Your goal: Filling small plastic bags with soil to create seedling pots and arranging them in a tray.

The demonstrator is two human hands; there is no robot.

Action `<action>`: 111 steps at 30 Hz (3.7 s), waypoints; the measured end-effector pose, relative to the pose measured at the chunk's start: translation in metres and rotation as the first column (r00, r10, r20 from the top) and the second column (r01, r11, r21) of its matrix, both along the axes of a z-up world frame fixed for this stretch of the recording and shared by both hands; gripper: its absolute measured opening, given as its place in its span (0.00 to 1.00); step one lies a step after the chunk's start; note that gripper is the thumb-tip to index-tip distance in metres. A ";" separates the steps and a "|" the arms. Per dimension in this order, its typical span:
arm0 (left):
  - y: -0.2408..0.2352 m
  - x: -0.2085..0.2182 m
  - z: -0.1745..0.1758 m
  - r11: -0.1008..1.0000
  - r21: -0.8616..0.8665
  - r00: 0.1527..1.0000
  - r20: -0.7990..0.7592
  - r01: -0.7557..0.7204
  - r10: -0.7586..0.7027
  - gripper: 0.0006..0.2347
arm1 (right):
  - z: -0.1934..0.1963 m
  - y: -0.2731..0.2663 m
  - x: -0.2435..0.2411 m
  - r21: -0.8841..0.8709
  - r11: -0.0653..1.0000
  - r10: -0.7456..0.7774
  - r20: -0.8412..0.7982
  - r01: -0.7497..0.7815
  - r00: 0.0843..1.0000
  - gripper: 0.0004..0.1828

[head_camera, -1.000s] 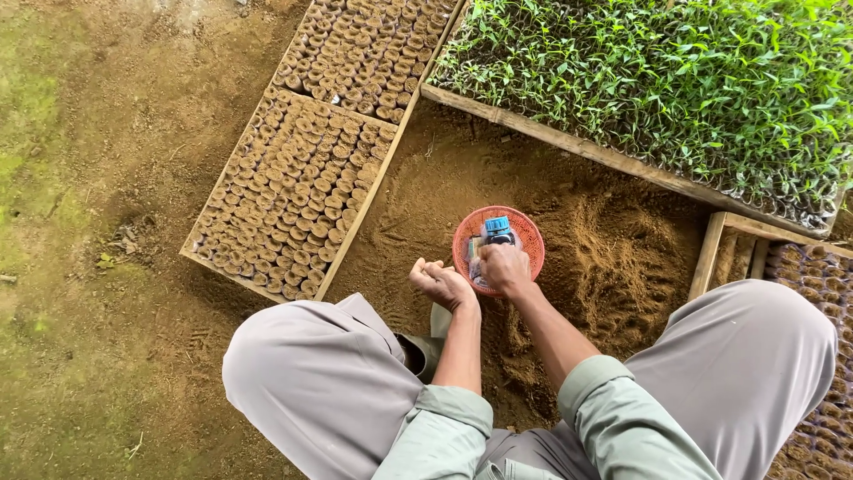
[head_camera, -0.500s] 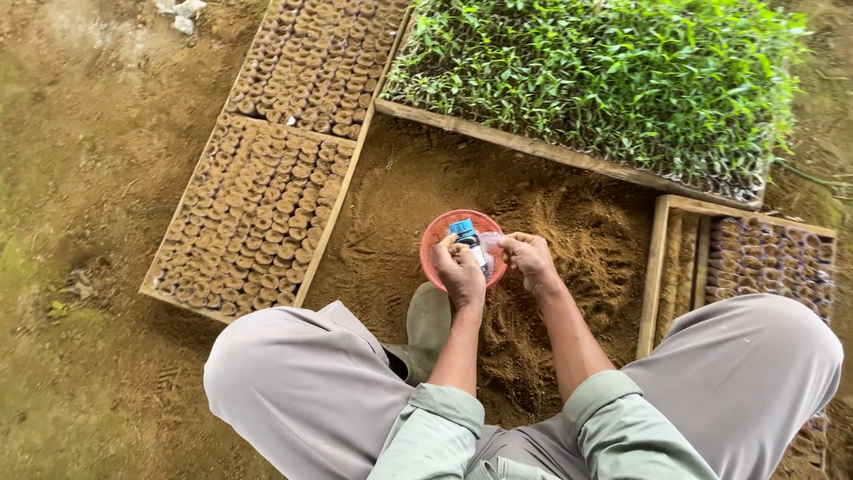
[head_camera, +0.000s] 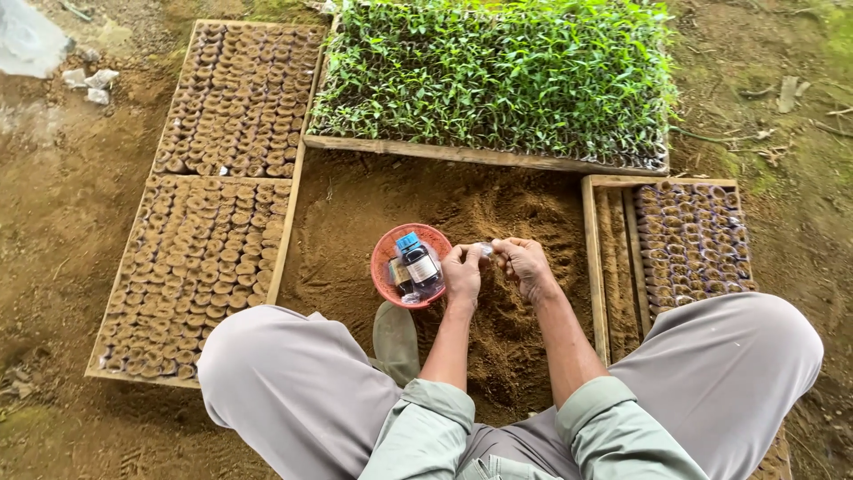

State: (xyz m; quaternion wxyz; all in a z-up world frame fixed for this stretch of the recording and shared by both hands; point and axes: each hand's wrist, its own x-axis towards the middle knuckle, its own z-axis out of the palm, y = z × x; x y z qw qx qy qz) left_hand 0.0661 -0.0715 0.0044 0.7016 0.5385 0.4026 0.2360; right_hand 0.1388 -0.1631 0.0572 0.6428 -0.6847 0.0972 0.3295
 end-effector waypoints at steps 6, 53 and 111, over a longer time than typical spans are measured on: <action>-0.011 0.004 0.009 0.873 -0.479 0.994 0.004 -0.094 0.109 0.05 | -0.018 -0.027 0.002 0.012 0.995 -0.099 0.064 0.099 0.993 0.07; -0.049 0.032 -0.041 0.692 -0.713 0.994 -0.072 -0.113 0.088 0.06 | -0.030 -0.052 -0.008 0.160 0.981 -0.135 0.143 0.112 0.980 0.09; -0.026 0.015 -0.035 0.790 -0.613 0.996 -0.047 0.031 -0.076 0.04 | -0.057 -0.038 -0.004 -0.066 0.998 0.020 0.335 0.002 0.942 0.15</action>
